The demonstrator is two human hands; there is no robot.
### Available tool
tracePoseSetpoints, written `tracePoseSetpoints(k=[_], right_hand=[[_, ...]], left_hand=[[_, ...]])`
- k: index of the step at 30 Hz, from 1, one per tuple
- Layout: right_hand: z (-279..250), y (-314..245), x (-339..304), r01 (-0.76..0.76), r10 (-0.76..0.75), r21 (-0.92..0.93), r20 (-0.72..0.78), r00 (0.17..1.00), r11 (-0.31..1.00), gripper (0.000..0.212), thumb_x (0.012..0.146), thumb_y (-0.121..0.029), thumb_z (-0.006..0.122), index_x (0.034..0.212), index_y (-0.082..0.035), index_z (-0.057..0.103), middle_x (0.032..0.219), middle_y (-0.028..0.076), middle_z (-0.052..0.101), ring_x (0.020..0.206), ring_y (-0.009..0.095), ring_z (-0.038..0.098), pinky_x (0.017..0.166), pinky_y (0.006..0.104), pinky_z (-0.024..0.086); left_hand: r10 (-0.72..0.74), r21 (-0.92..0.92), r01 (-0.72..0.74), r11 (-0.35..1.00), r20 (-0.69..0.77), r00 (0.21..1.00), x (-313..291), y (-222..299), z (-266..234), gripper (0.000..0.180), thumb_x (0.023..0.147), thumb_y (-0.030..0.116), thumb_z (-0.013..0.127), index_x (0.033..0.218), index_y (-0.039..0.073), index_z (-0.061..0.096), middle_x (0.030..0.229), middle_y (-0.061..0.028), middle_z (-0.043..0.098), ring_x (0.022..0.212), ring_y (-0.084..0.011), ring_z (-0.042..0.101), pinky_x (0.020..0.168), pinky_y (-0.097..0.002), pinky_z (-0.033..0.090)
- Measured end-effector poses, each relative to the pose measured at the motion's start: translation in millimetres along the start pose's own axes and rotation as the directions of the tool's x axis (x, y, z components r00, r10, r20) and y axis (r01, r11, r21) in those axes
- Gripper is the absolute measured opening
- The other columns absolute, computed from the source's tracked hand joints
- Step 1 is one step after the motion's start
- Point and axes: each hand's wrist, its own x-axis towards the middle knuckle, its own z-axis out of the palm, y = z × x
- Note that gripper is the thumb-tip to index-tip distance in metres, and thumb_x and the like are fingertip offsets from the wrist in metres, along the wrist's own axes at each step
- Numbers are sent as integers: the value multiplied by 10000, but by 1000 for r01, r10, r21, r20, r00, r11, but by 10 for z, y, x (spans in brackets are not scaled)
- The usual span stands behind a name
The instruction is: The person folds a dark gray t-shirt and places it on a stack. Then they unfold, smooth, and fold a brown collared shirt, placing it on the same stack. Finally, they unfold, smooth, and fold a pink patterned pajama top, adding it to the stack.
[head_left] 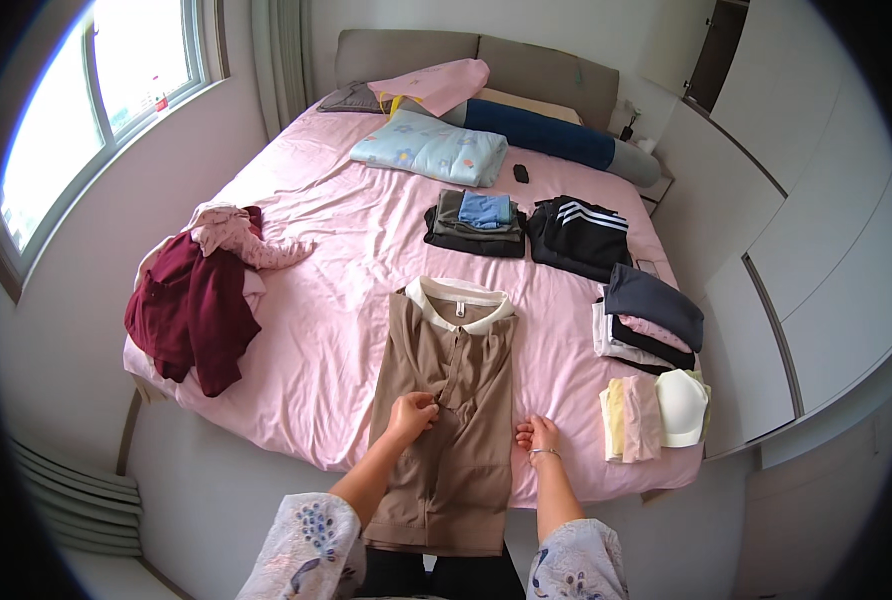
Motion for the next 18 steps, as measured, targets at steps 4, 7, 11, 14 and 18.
tracePoseSetpoints(k=[4,7,11,14,18], right_hand=[[-71,136,74,9,-9,54,-16,1000,998,208,894,-231,500,902,-25,528,668,98,602,443,143,554,362,235,442],[-56,133,70,26,-25,42,-23,999,999,209,894,-231,500,894,-24,532,665,97,601,446,142,556,367,234,447],[-79,174,86,35,-35,50,-7,999,998,212,895,-232,499,891,-23,532,662,93,599,445,140,554,372,235,450],[-71,179,88,62,-62,46,-2,998,997,204,897,-226,497,887,-25,535,658,89,599,445,138,552,375,234,451],[-60,196,76,80,-79,12,-27,997,997,197,903,-209,488,875,-23,543,650,83,597,446,131,553,375,229,449]], left_hand=[[-41,88,36,996,58,997,153,-43,103,255,757,149,678,907,-47,613,744,-75,635,551,-130,591,470,-247,455],[3,165,-17,986,87,996,229,-137,137,225,754,158,683,859,-26,607,670,-47,610,497,-111,552,451,-242,426],[131,156,-135,979,37,991,165,-32,261,164,766,130,685,795,6,583,626,-17,571,470,-72,485,430,-220,381],[342,39,-340,940,-91,935,135,52,291,146,754,98,682,785,2,576,609,-6,556,514,-57,496,457,-218,393],[245,342,-156,926,-234,941,67,79,97,174,700,125,648,767,-25,590,638,-95,592,595,-149,559,579,-291,445]])
